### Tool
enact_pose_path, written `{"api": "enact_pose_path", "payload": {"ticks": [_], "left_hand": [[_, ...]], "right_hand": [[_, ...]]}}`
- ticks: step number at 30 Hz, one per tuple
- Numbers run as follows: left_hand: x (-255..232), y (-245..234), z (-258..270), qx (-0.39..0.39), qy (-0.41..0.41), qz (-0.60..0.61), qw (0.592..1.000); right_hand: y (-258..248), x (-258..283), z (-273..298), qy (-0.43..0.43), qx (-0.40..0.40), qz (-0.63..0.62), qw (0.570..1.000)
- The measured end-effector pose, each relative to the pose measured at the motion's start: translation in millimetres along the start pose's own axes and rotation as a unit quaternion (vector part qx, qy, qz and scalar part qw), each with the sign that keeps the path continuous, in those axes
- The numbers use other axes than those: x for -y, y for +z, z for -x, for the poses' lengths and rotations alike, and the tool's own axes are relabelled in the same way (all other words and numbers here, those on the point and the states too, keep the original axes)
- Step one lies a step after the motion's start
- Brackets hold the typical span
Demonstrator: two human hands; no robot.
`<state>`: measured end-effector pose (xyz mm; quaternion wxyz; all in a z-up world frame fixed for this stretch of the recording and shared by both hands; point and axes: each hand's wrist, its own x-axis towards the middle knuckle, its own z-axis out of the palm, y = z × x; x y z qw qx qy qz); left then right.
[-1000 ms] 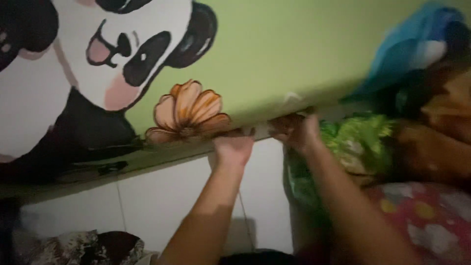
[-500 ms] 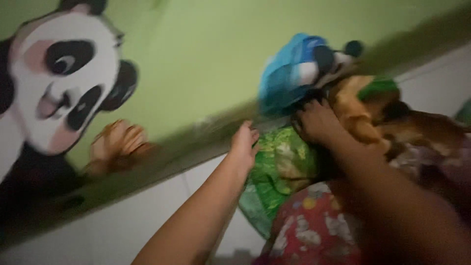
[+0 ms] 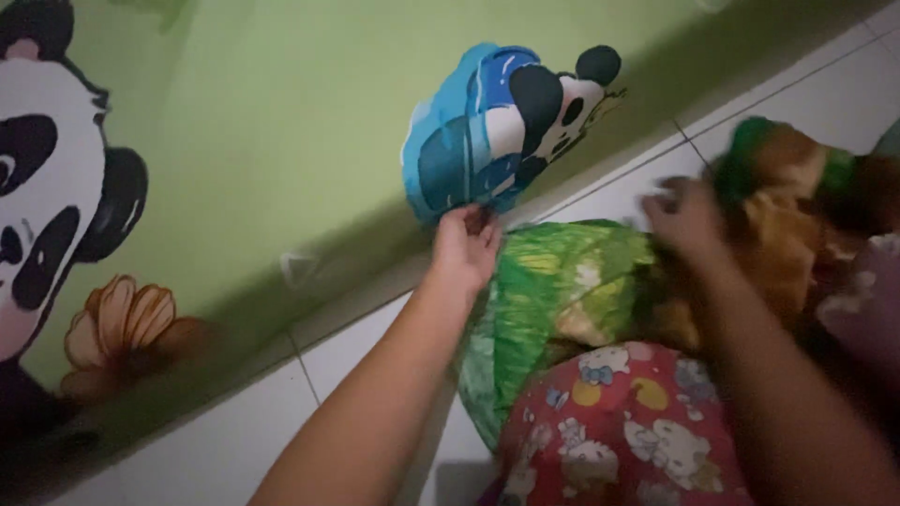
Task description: Tucking in the corners and edges of a bedsheet under a mattress.
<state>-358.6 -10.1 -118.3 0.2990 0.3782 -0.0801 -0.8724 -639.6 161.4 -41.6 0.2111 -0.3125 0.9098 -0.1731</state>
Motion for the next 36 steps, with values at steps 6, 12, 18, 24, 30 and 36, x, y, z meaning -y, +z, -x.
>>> {"api": "enact_pose_path", "payload": {"ticks": [6, 12, 18, 24, 30, 36], "left_hand": [[9.9, -2.9, -8.8, -0.021, 0.033, 0.085, 0.996], [15.7, -20.0, -13.9, -0.02, 0.058, 0.139, 0.988], [30.5, -43.7, -54.7, -0.057, 0.113, 0.075, 0.989], [32.8, -67.7, -75.3, -0.121, 0.061, 0.13, 0.982], [17.1, -36.8, -39.6, -0.037, 0.092, 0.131, 0.986], [-4.3, -40.7, -10.1, -0.05, -0.01, -0.137, 0.989]], "right_hand": [[35.7, 113.1, 35.7, 0.043, 0.183, -0.539, 0.821], [98.2, 120.1, 8.7, -0.014, 0.29, -0.823, 0.488], [67.9, 173.8, 35.4, 0.032, 0.218, -0.867, 0.448], [145.5, 116.3, -7.0, -0.022, 0.22, -0.904, 0.365], [125.7, 152.5, 14.3, -0.014, 0.131, -0.746, 0.653], [138.1, 149.3, 26.5, -0.125, -0.192, -0.299, 0.926]]}}
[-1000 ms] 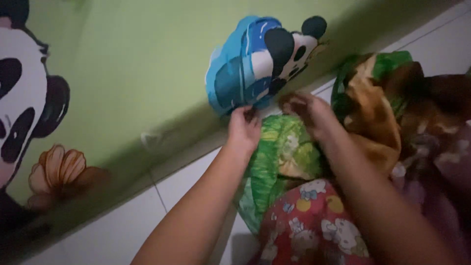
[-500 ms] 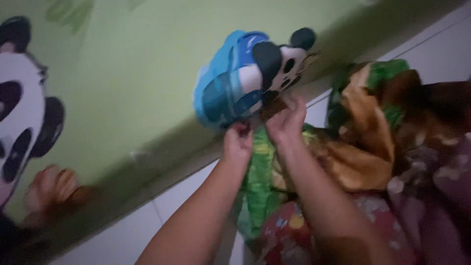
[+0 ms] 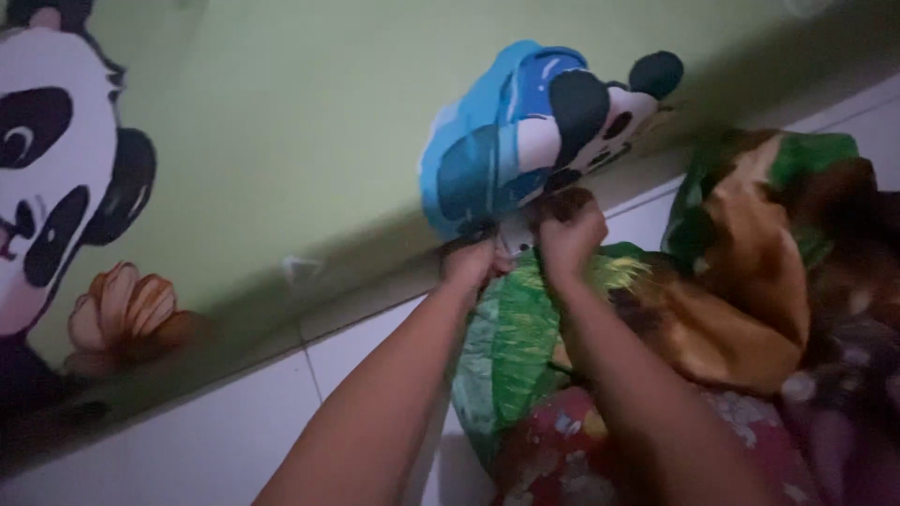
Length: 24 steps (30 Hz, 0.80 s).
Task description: Tucking in the corners and edges of a bedsheet under a mattress.
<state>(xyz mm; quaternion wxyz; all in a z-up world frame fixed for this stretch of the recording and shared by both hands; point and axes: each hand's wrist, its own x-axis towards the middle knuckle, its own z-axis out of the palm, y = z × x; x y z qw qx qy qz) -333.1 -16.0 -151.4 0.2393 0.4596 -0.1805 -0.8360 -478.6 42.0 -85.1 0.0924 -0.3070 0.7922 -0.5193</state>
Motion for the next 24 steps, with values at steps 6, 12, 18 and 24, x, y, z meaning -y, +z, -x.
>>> {"api": "enact_pose_path", "payload": {"ticks": [6, 12, 18, 24], "left_hand": [[-43.2, -55.5, 60.0, -0.021, 0.026, -0.367, 0.929], [-218.7, -183.2, 282.9, 0.011, -0.19, -0.654, 0.732], [-306.8, -434.8, 448.1, -0.165, -0.178, -0.544, 0.803], [-293.4, -604.1, 489.7, -0.372, -0.038, -0.029, 0.927]], "right_hand": [[3.9, 19.4, 53.3, -0.078, 0.059, -0.042, 0.994], [36.1, 174.4, 139.6, -0.019, 0.431, 0.078, 0.899], [139.4, 225.6, 231.8, 0.121, 0.599, 0.052, 0.79], [271.0, 158.9, 351.5, 0.339, 0.508, -0.461, 0.643]]}}
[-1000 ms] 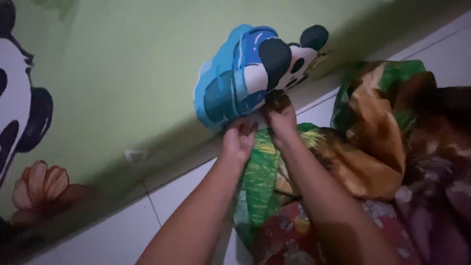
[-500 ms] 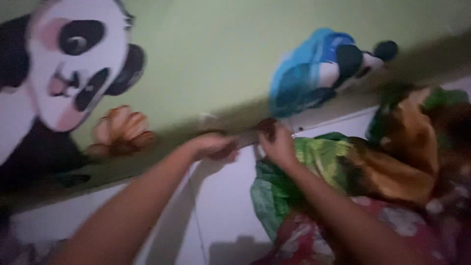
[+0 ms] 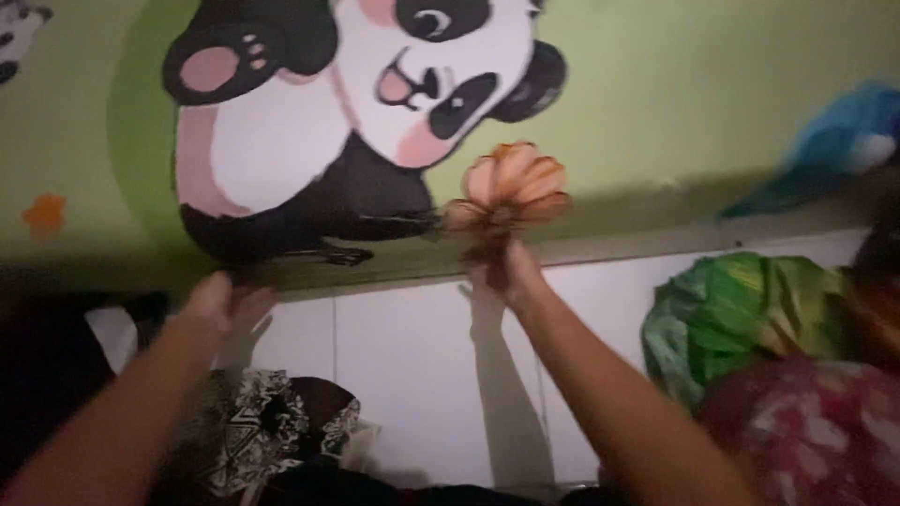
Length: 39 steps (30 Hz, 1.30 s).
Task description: Tucking in the corners and edges of a bedsheet under a mattress.
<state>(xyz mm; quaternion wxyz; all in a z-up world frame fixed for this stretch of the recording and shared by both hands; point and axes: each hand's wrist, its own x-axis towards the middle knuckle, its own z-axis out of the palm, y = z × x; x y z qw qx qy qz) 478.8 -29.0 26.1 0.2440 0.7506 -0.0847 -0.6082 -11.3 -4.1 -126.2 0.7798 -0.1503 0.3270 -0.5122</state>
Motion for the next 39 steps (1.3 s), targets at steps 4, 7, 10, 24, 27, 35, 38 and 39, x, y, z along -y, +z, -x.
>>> {"api": "enact_pose_path", "payload": {"ticks": [4, 7, 10, 24, 27, 35, 38, 39], "left_hand": [[7.3, -31.3, -2.5, 0.064, 0.073, 0.183, 0.978], [1.4, -22.5, 23.2, 0.118, 0.133, 0.271, 0.946], [9.3, -36.5, -17.6, 0.107, 0.173, 0.33, 0.922], [4.4, -44.3, -86.5, -0.002, 0.102, 0.494, 0.863], [-3.0, -35.4, -86.8, -0.061, 0.105, 0.539, 0.834], [9.1, -53.5, -131.0, 0.189, 0.167, 0.438, 0.863], [-11.7, -54.4, -107.1, 0.177, 0.126, 0.429, 0.877], [-5.3, -60.9, -121.6, 0.172, 0.127, 0.433, 0.876]], "right_hand": [[153.6, -4.9, 36.3, 0.068, -0.207, -0.104, 0.97], [197.6, -17.9, 32.1, 0.055, -0.272, -0.151, 0.949], [223.4, -27.8, 24.2, -0.002, -0.261, -0.203, 0.944], [232.0, -49.2, 4.5, -0.023, -0.243, -0.275, 0.93], [241.0, -50.1, -0.7, -0.029, -0.261, -0.216, 0.94], [235.7, -51.3, -14.8, -0.031, -0.231, -0.29, 0.928], [246.5, -47.7, -7.5, 0.009, -0.27, -0.235, 0.934], [237.8, -45.3, -7.2, 0.016, -0.268, -0.232, 0.935]]}}
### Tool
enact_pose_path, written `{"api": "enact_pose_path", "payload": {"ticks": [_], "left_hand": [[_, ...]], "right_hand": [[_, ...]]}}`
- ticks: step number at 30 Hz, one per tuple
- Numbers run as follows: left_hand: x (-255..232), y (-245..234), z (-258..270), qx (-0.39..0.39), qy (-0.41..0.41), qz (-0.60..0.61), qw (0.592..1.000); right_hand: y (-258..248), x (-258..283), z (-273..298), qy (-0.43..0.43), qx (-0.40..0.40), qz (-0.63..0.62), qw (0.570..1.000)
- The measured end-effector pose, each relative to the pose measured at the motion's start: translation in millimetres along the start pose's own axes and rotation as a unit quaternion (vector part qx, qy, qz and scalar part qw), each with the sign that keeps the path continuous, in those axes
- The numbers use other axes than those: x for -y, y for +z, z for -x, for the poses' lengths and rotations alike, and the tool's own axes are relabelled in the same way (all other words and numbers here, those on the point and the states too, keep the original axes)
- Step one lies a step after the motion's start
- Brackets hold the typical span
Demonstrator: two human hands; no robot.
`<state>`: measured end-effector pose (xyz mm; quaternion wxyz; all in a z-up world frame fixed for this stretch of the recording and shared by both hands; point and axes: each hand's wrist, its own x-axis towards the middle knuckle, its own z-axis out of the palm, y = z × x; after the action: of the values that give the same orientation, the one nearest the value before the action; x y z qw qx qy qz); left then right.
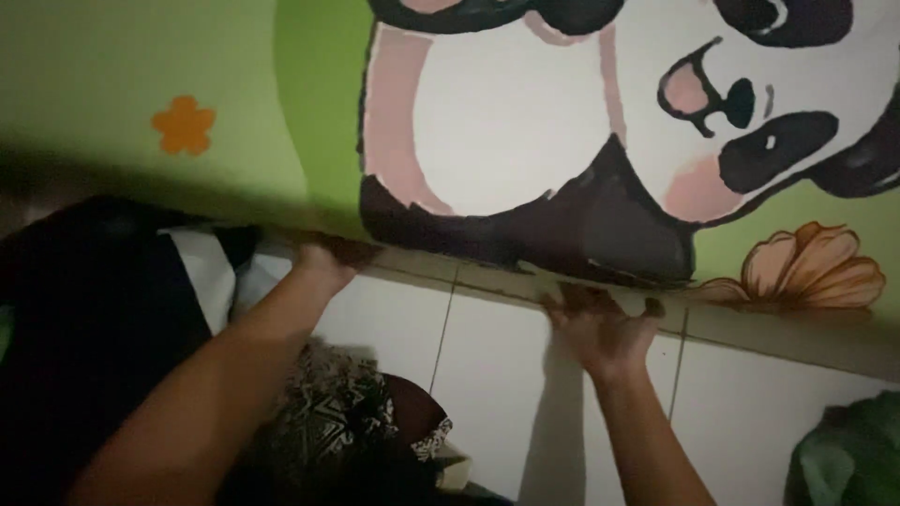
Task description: Tucking in the corners and edges of a bedsheet under a mattress.
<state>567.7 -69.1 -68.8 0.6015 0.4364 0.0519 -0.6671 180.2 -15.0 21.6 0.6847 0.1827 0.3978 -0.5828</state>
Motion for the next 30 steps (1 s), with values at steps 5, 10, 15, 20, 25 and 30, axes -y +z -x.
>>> {"api": "enact_pose_path", "payload": {"ticks": [5, 10, 15, 20, 25, 30], "left_hand": [[-44.1, -68.7, -20.5, -0.104, 0.007, -0.194, 0.975], [-125.7, -136.3, -54.1, -0.178, 0.052, -0.246, 0.951], [-168.7, -112.2, -32.7, -0.137, 0.089, -0.077, 0.984], [-187.2, -139.5, -37.3, -0.023, 0.169, 0.013, 0.985], [-185.3, -143.3, -45.7, 0.003, 0.223, 0.051, 0.973], [-192.5, -164.7, -76.1, 0.073, 0.223, 0.108, 0.966]], "right_hand": [[-58.7, 49.0, -39.9, -0.076, -0.058, 0.672, 0.734], [-14.9, -23.7, -9.2, -0.053, 0.032, 0.641, 0.765], [21.8, -149.1, -5.6, -0.252, 0.228, 0.891, 0.302], [56.3, -204.1, -22.1, -0.388, 0.38, 0.809, 0.226], [59.8, -247.7, -47.4, -0.256, 0.296, 0.888, 0.239], [67.7, -263.1, -45.0, -0.173, 0.248, 0.921, 0.245]]}}
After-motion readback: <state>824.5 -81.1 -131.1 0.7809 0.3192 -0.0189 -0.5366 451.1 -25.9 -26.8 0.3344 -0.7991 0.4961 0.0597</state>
